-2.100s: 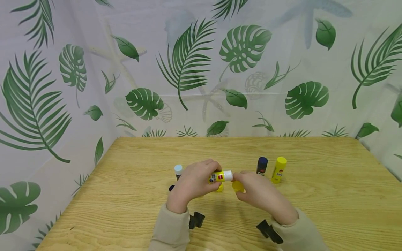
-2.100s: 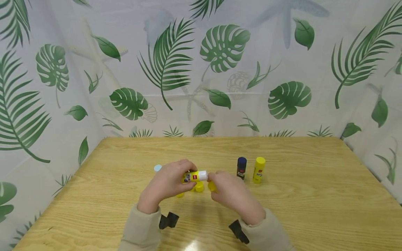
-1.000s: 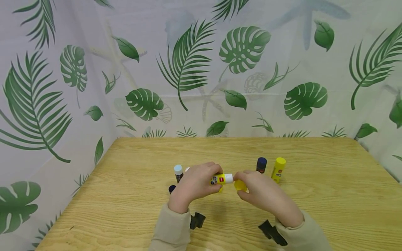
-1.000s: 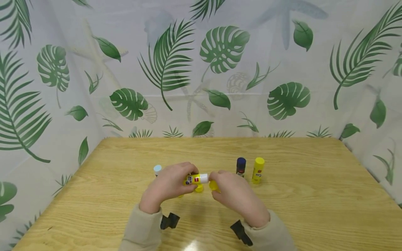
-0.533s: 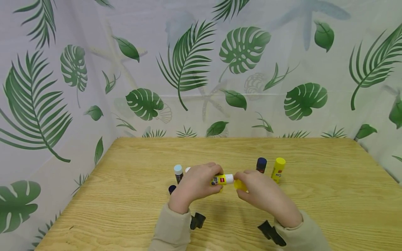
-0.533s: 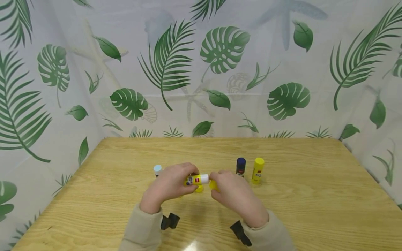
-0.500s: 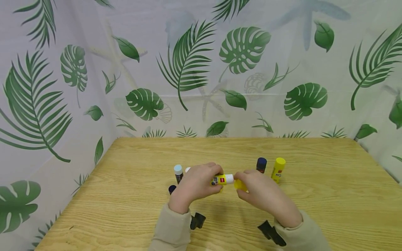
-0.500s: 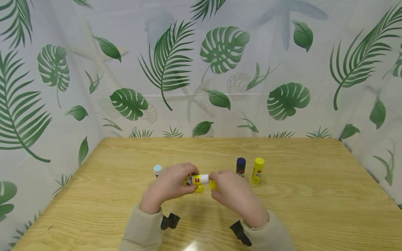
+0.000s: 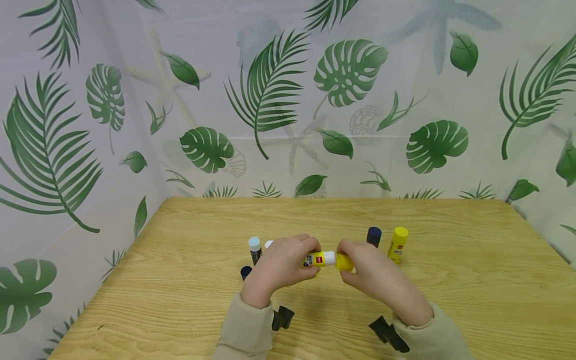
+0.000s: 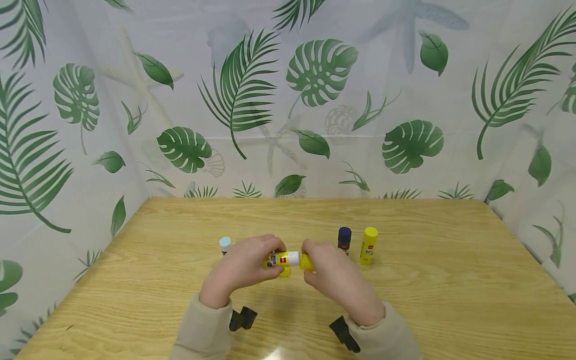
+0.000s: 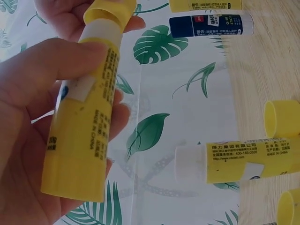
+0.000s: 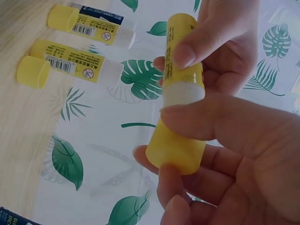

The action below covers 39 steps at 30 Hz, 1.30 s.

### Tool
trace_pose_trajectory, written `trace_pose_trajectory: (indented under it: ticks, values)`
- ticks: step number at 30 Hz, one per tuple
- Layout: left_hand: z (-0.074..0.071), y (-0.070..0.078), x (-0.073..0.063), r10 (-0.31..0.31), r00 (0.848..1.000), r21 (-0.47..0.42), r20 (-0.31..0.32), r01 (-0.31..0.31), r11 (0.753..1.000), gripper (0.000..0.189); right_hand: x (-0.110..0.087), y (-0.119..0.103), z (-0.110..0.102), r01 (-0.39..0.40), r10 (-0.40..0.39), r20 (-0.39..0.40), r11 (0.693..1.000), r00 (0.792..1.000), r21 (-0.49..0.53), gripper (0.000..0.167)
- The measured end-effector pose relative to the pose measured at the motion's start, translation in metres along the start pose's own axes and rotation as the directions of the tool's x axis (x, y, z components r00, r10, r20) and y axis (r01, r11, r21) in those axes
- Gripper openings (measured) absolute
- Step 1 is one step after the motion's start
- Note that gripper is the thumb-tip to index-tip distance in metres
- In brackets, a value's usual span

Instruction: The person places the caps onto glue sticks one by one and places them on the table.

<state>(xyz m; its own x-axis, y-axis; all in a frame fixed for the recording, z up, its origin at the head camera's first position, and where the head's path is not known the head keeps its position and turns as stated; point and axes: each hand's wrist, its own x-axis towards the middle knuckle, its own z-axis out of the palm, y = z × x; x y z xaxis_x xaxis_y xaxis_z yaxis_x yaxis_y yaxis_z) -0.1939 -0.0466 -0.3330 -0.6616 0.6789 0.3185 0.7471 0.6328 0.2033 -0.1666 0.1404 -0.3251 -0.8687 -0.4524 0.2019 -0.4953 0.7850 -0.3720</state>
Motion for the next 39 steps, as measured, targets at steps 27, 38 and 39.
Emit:
trace_pose_trajectory:
  ticks: [27, 38, 39]
  values:
    - [-0.002, 0.006, 0.001, 0.027, 1.0, -0.002, 0.003, -0.027, 1.0, 0.017, -0.004, 0.002, -0.007, 0.089, -0.086, -0.088, 0.996, 0.992, 0.024, 0.026]
    - [-0.003, 0.01, 0.002, 0.054, 0.998, 0.012, 0.012, -0.055, 0.998, 0.016, -0.006, 0.0, -0.007, 0.101, -0.099, -0.08, 0.995, 0.992, 0.016, 0.026]
    - [-0.003, 0.011, 0.002, 0.06, 0.998, 0.015, 0.01, -0.06, 0.998, 0.016, -0.006, 0.0, -0.007, 0.106, -0.105, -0.081, 0.994, 0.991, 0.016, 0.026]
